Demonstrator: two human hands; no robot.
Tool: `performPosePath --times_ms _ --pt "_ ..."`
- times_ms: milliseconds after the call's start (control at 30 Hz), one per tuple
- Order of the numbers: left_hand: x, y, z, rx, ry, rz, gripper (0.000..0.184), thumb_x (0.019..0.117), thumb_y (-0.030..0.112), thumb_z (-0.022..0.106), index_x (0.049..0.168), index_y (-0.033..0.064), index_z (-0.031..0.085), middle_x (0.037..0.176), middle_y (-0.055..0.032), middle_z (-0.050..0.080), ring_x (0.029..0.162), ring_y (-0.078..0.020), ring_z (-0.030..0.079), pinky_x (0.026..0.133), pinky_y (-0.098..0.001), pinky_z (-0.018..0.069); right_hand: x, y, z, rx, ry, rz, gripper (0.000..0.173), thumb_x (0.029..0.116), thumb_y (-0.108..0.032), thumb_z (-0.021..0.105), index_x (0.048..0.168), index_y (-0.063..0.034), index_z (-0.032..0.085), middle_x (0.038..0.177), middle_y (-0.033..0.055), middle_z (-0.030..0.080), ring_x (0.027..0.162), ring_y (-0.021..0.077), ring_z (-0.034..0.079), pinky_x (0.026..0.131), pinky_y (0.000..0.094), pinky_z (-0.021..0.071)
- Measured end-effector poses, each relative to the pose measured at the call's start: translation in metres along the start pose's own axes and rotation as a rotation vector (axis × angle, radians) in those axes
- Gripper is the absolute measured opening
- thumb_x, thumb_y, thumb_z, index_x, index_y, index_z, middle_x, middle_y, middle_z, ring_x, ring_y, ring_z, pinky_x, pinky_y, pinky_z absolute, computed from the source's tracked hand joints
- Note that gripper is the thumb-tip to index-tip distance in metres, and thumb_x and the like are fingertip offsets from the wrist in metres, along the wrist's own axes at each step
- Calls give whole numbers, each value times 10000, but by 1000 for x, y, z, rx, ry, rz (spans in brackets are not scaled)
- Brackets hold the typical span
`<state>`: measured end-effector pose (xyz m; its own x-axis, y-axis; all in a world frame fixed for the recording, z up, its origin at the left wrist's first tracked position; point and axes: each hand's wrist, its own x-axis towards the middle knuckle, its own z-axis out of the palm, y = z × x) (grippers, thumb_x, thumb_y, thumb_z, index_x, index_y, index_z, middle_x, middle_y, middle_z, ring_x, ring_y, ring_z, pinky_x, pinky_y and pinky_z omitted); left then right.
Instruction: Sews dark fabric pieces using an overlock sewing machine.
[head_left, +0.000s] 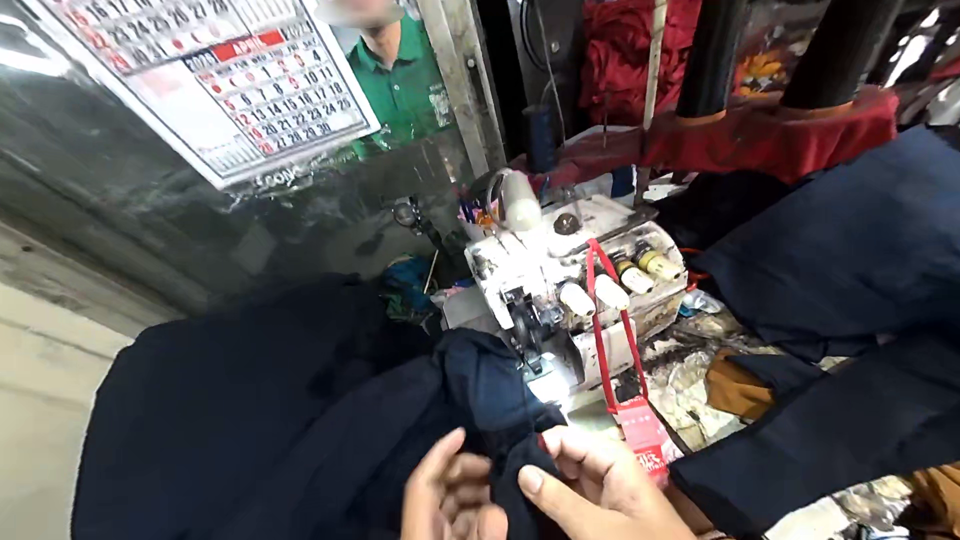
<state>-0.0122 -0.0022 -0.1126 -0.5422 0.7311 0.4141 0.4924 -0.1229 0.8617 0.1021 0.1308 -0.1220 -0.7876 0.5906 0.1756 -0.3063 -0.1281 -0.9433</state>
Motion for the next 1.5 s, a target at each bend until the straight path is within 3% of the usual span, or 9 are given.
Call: performPosePath --times_ms 200,400,533,733,933,1200,1300,1400,1500 --pt "9 -5 15 -46 -31 -126 96 933 -16 694 1020 -40 724 918 -77 756 794 -151 732 736 -310 645 -17 23 -26 -245 83 -95 101 947 -117 736 961 -17 740 935 80 730 837 181 712 740 348 628" --pt "13 1 2 -315 -228 -141 243 1073 168 536 1035 -5 702 832 -82 715 670 -164 700 614 -342 626 -19 -6 -38 -178 57 -57 427 967 -29 681 1357 78 547 1075 108 754 835 190 748 765 352 654" --pt "9 -20 42 -215 -162 -76 207 1018 99 600 1095 -60 707 1195 -162 681 1072 -205 673 886 -324 599 -12 5 -43 -173 -71 -25 601 969 -10 638 1500 73 369 1016 93 756 799 170 737 714 337 640" --pt "21 -22 26 -232 -192 -45 204 989 123 668 817 31 606 1025 -141 719 1028 -244 711 896 -390 609 -12 -1 -60 -642 21 -379 318 905 -162 765 1183 -40 670 975 6 753 924 121 723 1089 520 509" --pt "35 -22 31 -485 -12 10 223 961 215 717 1067 61 594 895 -20 656 767 -66 656 712 -231 582 16 2 -67 22 -157 -138 316 901 -148 749 1173 -74 607 987 58 692 855 116 687 740 267 598" --pt "58 -34 -64 -92 -709 -145 192 999 264 684 1004 84 752 823 9 707 682 -51 630 602 -207 535 33 -45 -96 -612 -639 97 296 917 -363 772 1089 -151 659 968 -28 697 836 79 676 682 272 595" --pt "57 -19 -67 2 -740 -229 286 912 387 776 1075 154 742 840 38 719 669 -43 635 562 -211 521 22 -37 -87 -918 -552 -103 417 815 -534 815 1017 -205 658 920 -82 638 867 23 609 729 275 540" --pt "39 -11 -64 -56 -692 -191 502 764 311 900 1168 177 633 982 46 692 823 -33 649 654 -205 541 8 -14 -89 -679 -354 -273 210 863 -292 831 950 -128 732 898 -25 719 863 57 676 763 271 584" --pt "28 -21 -50 140 -588 -88 350 876 357 819 1101 149 651 981 6 707 889 -72 678 755 -282 574 1 6 -92 -524 -211 -301 156 913 -224 789 866 -82 746 843 20 732 811 96 694 733 285 592"
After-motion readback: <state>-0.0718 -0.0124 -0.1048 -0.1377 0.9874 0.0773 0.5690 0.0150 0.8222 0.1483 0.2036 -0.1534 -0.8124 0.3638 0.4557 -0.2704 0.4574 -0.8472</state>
